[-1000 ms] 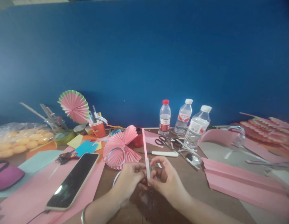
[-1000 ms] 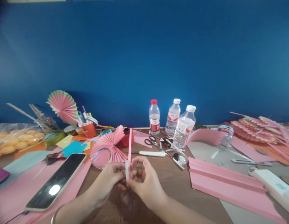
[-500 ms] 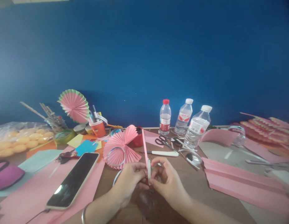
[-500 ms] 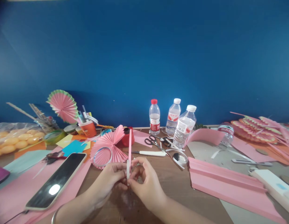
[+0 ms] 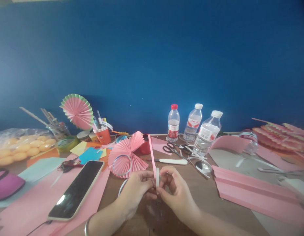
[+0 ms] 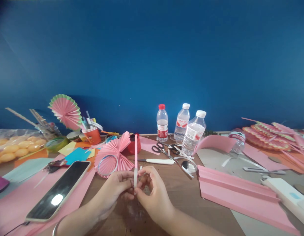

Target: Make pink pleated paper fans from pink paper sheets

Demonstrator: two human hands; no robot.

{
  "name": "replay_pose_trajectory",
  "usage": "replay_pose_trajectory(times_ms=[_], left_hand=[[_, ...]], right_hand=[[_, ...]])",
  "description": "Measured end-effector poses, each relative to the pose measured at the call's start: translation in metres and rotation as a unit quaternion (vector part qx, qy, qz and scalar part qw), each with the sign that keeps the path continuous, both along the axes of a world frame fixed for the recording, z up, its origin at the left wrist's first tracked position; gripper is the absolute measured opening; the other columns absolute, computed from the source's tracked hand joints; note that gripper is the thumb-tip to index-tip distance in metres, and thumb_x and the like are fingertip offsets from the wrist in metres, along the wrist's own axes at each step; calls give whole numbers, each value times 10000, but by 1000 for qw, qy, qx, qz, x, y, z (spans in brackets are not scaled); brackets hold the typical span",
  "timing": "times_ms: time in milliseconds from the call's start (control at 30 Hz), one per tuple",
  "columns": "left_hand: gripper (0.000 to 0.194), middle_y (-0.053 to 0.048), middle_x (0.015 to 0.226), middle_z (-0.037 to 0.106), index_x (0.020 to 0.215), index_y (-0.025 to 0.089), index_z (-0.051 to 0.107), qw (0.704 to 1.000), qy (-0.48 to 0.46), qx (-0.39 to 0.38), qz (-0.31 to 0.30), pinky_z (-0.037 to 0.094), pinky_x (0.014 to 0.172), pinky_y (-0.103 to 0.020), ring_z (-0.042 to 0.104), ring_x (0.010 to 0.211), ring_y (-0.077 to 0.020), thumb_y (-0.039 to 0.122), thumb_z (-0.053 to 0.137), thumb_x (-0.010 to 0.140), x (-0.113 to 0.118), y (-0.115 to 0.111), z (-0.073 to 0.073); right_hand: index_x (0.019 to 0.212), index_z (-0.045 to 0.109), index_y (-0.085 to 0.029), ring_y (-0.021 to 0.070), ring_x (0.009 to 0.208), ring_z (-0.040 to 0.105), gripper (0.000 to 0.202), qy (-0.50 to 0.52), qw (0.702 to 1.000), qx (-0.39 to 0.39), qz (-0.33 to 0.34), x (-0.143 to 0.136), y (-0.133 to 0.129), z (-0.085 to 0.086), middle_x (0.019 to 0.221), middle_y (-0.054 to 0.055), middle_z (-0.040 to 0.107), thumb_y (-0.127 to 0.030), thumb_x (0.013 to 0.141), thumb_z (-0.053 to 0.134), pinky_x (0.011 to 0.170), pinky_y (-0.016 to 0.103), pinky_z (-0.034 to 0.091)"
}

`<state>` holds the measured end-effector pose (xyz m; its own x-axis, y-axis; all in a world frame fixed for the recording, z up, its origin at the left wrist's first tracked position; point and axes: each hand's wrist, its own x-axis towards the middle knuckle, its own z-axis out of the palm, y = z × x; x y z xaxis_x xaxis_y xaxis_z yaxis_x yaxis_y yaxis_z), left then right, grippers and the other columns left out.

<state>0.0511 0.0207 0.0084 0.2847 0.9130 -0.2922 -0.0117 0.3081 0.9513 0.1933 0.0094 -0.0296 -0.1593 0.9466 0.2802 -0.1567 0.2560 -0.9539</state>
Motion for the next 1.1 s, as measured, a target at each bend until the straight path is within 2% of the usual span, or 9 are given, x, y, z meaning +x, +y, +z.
replay_pose_trajectory(times_ms=[233,500,733,900,1000,1100], left_hand=[[175,-47,669,655,823,91,681,1000,-1,8,8,483,526,-187,582,560,-102,165,591,693,1,-1,2],[200,-48,693,647,874,94,680,1000,-1,10,-2,474,549,-200,571,577,-99,165,584,714,0,-1,3],[318,-6,677,610,926,105,676,998,-19,41,-36,422,589,-203,538,593,-88,105,704,610,-3,2,-4],[398,-11,697,619,976,111,658,998,-5,52,-38,410,595,-223,548,616,-110,91,713,582,-6,5,-8],[376,9,657,603,933,109,655,999,1,43,-23,390,555,-213,526,565,-96,84,702,561,-5,6,-9],[330,24,615,581,867,108,654,999,13,40,-15,371,524,-206,518,536,-93,70,678,541,-4,6,-9]], right_hand=[[963,454,-232,134,682,535,329,-8,1000,17,-4,1,1,-2,775,-24,510,-49,708,552,635,267,445],[971,456,-238,130,693,543,347,-12,999,45,-13,0,1,-6,836,-13,516,-27,711,545,654,272,455],[965,445,-232,148,721,560,332,6,1000,17,-22,1,3,-4,779,-13,557,-49,717,568,657,273,460],[962,465,-218,169,758,573,264,21,999,-20,-16,2,3,-1,787,7,573,-85,747,540,645,280,471],[954,479,-214,158,748,570,223,30,999,-35,-12,3,3,1,790,6,567,-87,771,488,643,277,474],[963,487,-212,152,750,575,236,12,1000,-15,0,6,3,3,814,10,574,-73,774,467,658,275,463]])
